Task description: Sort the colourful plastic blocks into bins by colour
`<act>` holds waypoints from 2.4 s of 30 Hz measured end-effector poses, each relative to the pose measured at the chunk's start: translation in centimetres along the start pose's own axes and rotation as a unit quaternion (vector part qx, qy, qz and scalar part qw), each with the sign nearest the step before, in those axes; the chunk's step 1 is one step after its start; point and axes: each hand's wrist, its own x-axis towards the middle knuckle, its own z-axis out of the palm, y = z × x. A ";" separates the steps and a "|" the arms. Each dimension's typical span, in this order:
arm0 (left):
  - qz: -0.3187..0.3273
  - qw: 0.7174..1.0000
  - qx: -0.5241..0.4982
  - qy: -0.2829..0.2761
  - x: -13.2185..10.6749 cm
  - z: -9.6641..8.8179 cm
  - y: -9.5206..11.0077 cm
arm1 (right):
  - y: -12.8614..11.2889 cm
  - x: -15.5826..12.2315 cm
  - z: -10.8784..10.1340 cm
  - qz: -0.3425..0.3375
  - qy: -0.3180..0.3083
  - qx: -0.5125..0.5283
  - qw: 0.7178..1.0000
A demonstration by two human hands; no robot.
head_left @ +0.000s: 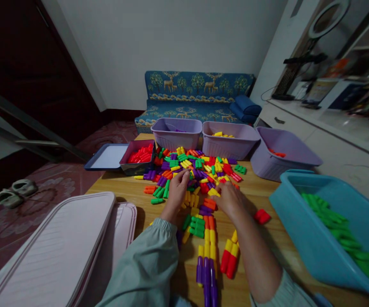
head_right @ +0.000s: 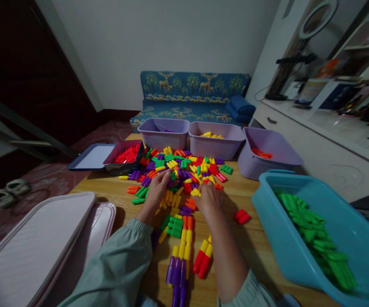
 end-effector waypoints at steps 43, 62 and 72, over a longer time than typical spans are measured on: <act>0.103 0.893 0.405 -0.167 -0.1 -2.2 1.8 | 0.4 -0.3 1.8 -0.241 0.135 0.003 0.961; 0.088 0.897 0.401 -0.165 -0.3 -2.4 1.7 | 6.0 -1.4 4.1 0.067 0.243 0.219 0.943; 0.100 0.877 0.451 -0.132 0.3 -2.4 0.5 | 3.8 3.2 3.1 0.028 0.170 0.391 0.904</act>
